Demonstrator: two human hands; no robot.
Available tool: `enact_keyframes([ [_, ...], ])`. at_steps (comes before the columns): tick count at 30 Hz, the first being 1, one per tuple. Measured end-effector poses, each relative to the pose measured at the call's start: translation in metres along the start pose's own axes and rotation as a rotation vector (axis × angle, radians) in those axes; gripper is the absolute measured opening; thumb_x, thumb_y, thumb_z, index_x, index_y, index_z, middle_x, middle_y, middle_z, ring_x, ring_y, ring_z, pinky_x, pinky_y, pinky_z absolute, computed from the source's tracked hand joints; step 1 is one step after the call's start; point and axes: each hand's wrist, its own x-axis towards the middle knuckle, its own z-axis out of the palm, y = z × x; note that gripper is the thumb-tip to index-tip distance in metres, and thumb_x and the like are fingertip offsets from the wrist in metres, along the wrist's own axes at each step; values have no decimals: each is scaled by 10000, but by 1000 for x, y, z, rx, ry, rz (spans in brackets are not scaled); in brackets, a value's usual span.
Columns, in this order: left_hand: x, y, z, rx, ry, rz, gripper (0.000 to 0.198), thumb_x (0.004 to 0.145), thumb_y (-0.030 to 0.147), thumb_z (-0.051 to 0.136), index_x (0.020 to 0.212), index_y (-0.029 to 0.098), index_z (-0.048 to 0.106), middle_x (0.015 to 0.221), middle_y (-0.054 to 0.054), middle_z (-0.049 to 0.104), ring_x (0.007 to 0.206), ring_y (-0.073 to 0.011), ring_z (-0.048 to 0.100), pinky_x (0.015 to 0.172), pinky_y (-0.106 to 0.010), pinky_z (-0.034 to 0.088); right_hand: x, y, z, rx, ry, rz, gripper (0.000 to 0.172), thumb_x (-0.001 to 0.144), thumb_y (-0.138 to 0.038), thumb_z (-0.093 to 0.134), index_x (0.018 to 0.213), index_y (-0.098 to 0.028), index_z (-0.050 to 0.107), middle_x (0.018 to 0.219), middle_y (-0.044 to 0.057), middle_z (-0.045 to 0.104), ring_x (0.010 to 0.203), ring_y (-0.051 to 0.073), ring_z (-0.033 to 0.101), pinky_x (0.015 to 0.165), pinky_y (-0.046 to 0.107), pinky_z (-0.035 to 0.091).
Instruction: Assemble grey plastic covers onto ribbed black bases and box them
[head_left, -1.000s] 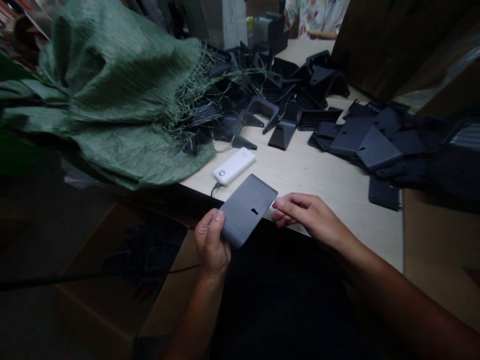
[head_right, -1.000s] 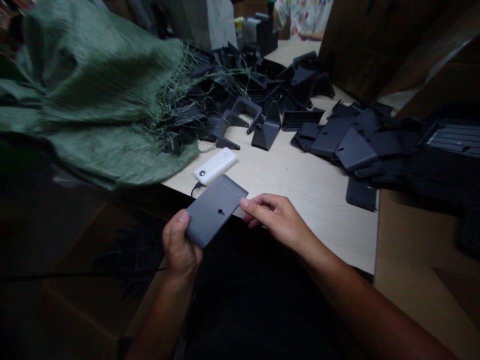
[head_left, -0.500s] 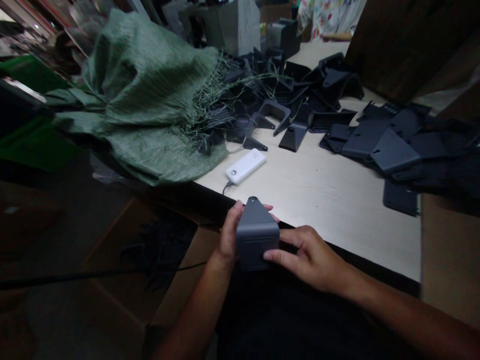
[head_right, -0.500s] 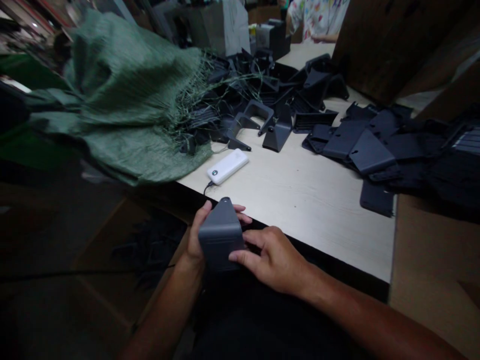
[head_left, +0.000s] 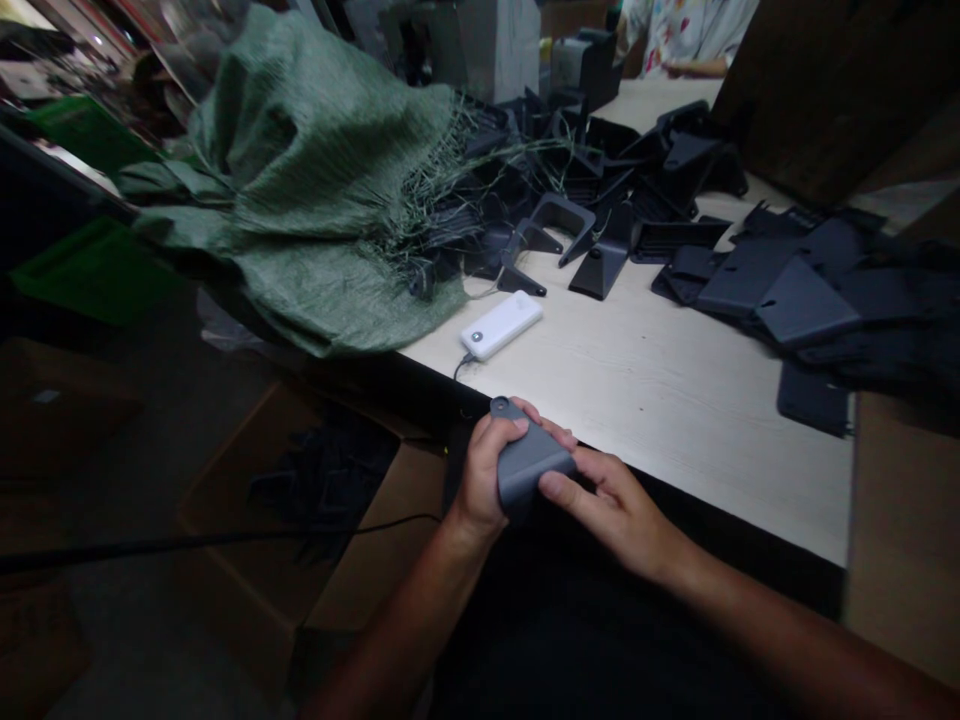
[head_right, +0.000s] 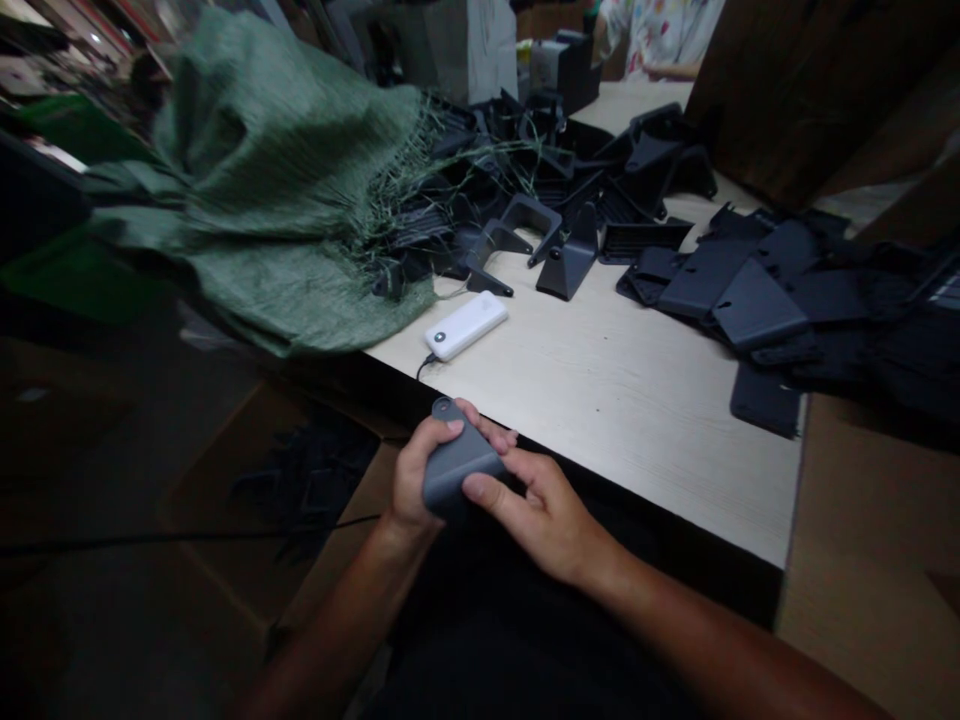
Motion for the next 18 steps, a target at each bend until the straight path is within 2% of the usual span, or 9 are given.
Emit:
enact_keyframes([
  [2, -4, 1, 3, 6, 11, 28, 150, 909, 266, 525, 940, 173, 638, 853, -93, 785, 946, -295, 748, 989, -471, 526, -1, 1, 6, -7, 48, -34, 293, 1007, -460, 659, 1010, -200, 794, 1232, 72, 749, 1142, 259, 652, 1153, 416, 413],
  [5, -7, 5, 5, 27, 5, 45, 149, 909, 261, 516, 938, 177, 636, 833, -91, 782, 940, -303, 753, 994, -494, 528, 1, 2, 7, -33, 52, -47, 284, 993, -454, 684, 984, -193, 798, 1214, 69, 758, 1136, 258, 654, 1187, 434, 385],
  [8, -6, 8, 5, 29, 11, 78, 128, 897, 248, 517, 921, 186, 627, 802, -83, 778, 922, -307, 753, 987, -510, 534, 6, 2, 3, -23, 4, -10, 285, 979, -465, 700, 986, -201, 807, 1191, 64, 762, 1219, 275, 639, 1187, 429, 400],
  [11, -4, 8, 5, -6, 3, 79, 130, 893, 257, 518, 910, 194, 630, 800, -83, 774, 934, -304, 750, 1012, -506, 521, 7, 0, 3, -51, 15, 24, 317, 955, -509, 712, 980, -208, 810, 1166, 73, 774, 1249, 299, 641, 1178, 440, 428],
  [13, -5, 6, 6, -46, 11, 74, 137, 894, 275, 529, 904, 193, 639, 792, -95, 770, 942, -308, 748, 1029, -493, 505, 2, -1, 6, -96, 40, 56, 384, 930, -547, 719, 1090, -210, 809, 1253, 96, 763, 1283, 327, 637, 1168, 457, 455],
  [16, -6, 0, 3, -154, 108, 49, 173, 833, 345, 601, 894, 189, 645, 717, -101, 740, 895, -328, 747, 969, -472, 515, -11, 15, 6, -195, 130, 171, 571, 847, -605, 755, 1298, -254, 764, 1401, 96, 714, 1331, 368, 629, 1132, 477, 515],
  [18, -4, -3, -5, -263, 198, -22, 232, 766, 415, 641, 839, 195, 627, 681, -88, 723, 799, -297, 739, 900, -418, 520, -9, 40, 0, -230, 219, 238, 568, 806, -615, 758, 1294, -323, 775, 1384, 66, 729, 1312, 382, 651, 1090, 479, 561],
])
